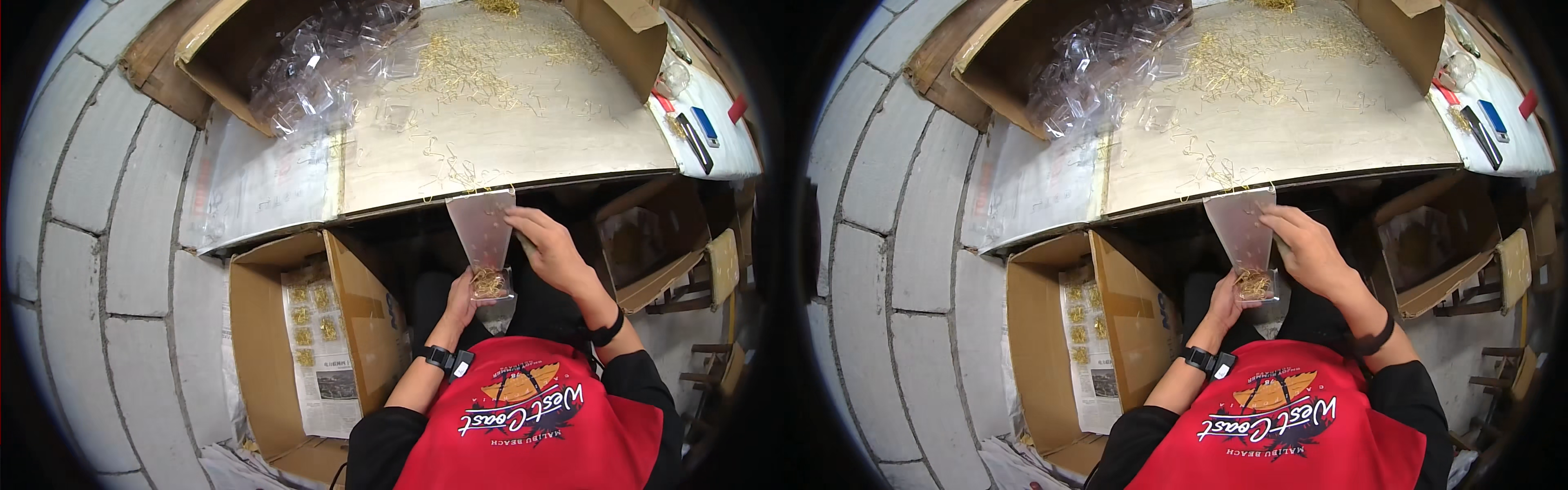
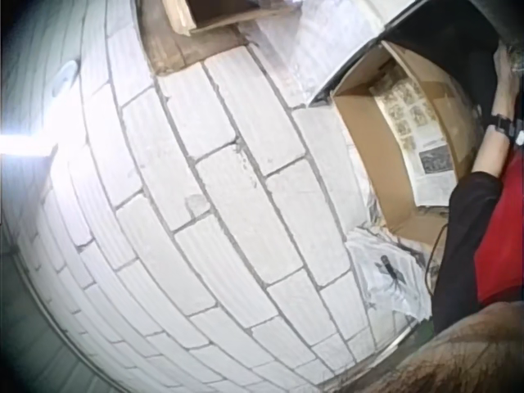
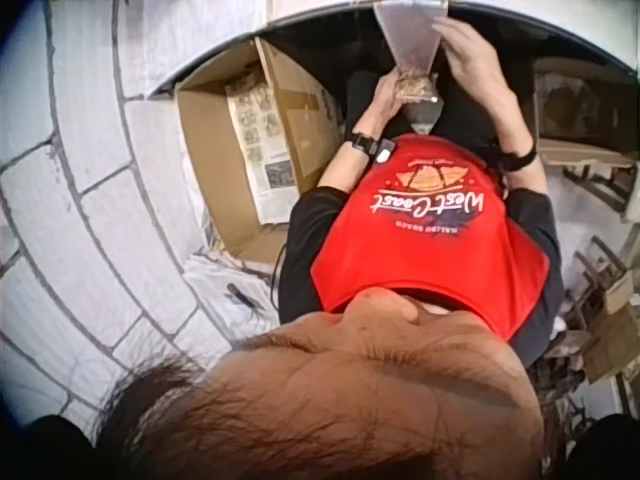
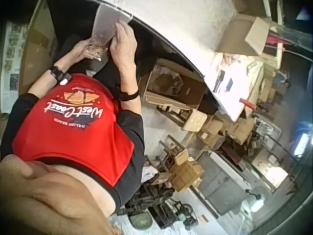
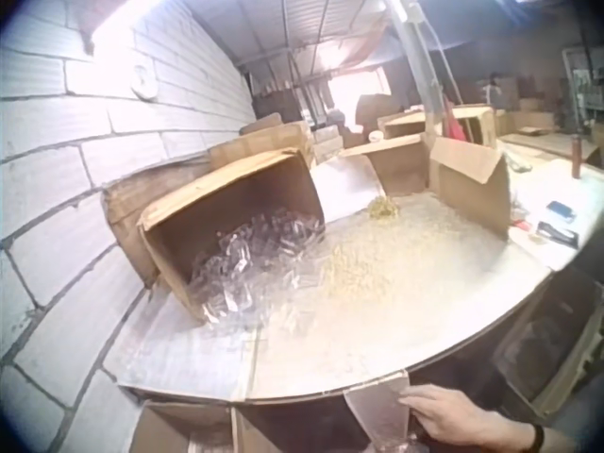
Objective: The person scoops small yellow items from a table into clear plastic containers using a small scoop, then places the filled containers into a cardboard box. The person repeats this process multiple times throughout the video.
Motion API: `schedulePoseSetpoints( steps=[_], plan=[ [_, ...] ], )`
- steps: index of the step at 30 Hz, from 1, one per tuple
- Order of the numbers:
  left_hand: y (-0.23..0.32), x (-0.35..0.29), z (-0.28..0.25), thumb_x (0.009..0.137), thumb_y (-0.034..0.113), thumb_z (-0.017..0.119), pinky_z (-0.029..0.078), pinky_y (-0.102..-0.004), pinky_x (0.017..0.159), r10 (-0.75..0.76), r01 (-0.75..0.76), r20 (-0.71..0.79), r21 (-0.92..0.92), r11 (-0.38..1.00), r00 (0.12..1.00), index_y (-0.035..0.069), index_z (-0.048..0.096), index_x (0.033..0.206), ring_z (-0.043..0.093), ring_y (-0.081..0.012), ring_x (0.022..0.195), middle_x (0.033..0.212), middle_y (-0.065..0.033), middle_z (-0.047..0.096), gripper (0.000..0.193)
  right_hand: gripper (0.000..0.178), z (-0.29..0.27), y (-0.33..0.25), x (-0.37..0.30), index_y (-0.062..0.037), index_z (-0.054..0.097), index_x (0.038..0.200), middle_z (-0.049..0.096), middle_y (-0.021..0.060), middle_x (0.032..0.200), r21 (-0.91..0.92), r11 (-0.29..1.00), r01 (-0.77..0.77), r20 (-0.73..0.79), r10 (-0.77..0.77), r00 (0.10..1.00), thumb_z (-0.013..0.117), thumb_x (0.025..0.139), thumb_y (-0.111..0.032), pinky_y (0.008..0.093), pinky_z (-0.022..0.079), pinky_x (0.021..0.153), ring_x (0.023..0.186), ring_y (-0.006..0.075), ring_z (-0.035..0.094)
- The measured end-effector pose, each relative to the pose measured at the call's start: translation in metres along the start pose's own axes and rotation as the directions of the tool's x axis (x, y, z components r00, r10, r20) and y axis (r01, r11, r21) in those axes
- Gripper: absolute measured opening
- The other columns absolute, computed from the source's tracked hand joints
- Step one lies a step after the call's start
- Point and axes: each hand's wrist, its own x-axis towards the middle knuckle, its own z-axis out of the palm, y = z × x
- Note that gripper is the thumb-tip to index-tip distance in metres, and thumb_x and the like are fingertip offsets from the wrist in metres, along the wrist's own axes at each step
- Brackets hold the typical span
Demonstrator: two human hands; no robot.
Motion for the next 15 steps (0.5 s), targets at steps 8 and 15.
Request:
schedulePoseSetpoints(
  steps=[8,15],
  plan=[
    [0.0,-0.007,0.0,0.099,0.037,0.035,0.06,-0.0316,0.058,0.042,-0.04,-0.053,0.042,0.998,0.998,0.001,0.05,0.12,0.067,-0.0218,0.084,0.108,-0.0138,0.063,0.044,0.032,0.016,0.012,-0.041,0.0024,0.059,0.103,0.061,0.0181,0.1,0.267,0.951,-0.158,0.154,0.119,0.981,0.053,0.073,0.013,0.0367,0.049,0.081,0.094,0.0359,0.061],
    [-0.018,-0.004,-0.009,0.098,0.038,0.037,0.059,-0.0365,0.059,0.06,-0.061,-0.09,-0.003,0.998,0.994,0.002,0.054,0.115,0.067,-0.0219,0.082,0.101,-0.0107,0.064,0.043,0.03,0.069,0.015,-0.064,-0.0004,0.06,0.104,0.061,0.0187,0.103,0.143,0.978,-0.15,0.499,0.06,0.865,0.053,0.074,0.004,0.0392,0.048,0.083,0.098,0.0368,0.058]
  ],
)
